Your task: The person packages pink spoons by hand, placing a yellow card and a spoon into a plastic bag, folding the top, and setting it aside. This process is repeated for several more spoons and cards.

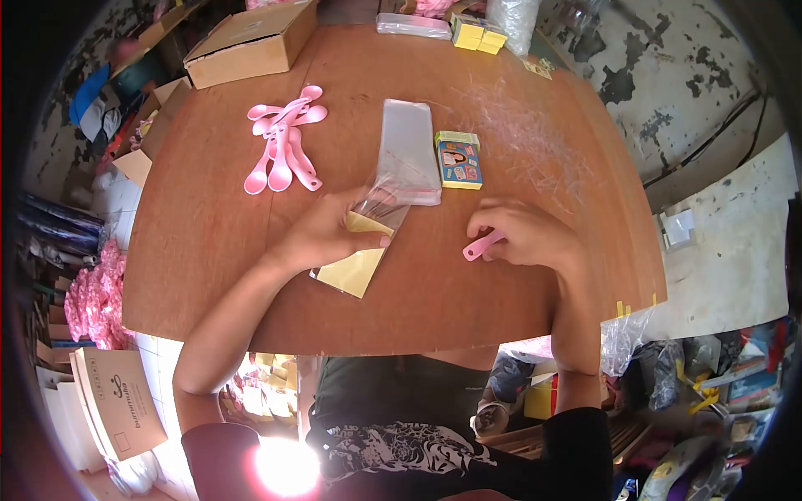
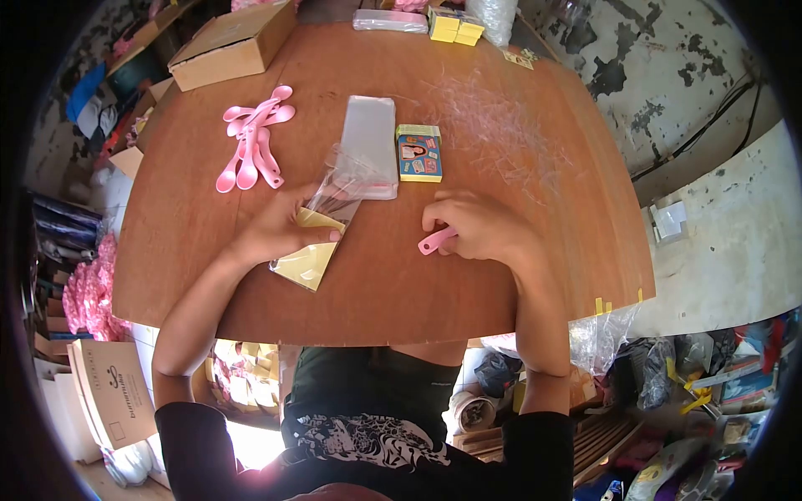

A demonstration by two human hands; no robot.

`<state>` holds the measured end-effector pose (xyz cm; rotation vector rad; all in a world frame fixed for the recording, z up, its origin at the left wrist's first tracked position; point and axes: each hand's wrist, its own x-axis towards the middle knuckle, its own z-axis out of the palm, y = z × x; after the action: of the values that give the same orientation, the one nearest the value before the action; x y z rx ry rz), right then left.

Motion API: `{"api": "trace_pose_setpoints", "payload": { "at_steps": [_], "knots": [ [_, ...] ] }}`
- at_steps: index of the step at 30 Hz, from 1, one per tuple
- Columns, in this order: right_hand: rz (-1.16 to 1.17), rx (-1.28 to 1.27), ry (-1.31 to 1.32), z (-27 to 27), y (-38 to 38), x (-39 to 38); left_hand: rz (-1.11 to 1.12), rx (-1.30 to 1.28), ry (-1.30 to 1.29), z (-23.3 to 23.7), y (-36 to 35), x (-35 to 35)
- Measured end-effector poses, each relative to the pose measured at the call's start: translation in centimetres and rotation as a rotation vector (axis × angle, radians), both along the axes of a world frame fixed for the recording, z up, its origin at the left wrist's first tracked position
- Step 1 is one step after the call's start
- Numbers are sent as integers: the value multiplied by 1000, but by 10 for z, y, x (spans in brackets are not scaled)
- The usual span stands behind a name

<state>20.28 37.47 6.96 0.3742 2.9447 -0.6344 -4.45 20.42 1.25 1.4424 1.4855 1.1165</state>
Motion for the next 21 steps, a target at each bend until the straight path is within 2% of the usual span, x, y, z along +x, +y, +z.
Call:
{"api": "trace_pose_setpoints", "payload": {
  "at_steps": [3, 5, 6, 8, 9, 10, 12, 15, 16, 18, 19, 21],
  "knots": [
    [17, 56, -55, 1, 0, -4, 0, -32, -16, 8, -2, 2],
    [-84, -92, -160, 10, 1, -10, 8, -86, -32, 13, -3, 3],
    [-72, -87, -159, 10, 3, -9, 0, -101, -43, 13, -4, 4],
    [-64, -602, 495, 4, 5, -3, 7, -115, -56, 13, -6, 6],
    [-71, -711, 731, 7, 0, -7, -37, -121, -40, 14, -7, 7],
    [-58, -712, 729, 6, -3, -14, -81, -126, -23, 14, -8, 8],
    [-294, -777, 1198, 3, -7, -26, -105, -44, 37, 9, -10, 11],
    [-334, -739, 1220, -5, -9, -32, -175, 314, 169, 11, -9, 23],
    [-372, -704, 1216, -8, -13, -35, -172, 315, 167, 13, -9, 24],
    [-396, -703, 1187, -14, -20, -41, -195, -5, 90, 22, -12, 25],
    [-423, -702, 1160, -17, -25, -45, -192, -4, 88, 20, -13, 27],
    [-435, -726, 1123, -22, -38, -52, -137, 156, 117, 12, -14, 30]
  ]
}}
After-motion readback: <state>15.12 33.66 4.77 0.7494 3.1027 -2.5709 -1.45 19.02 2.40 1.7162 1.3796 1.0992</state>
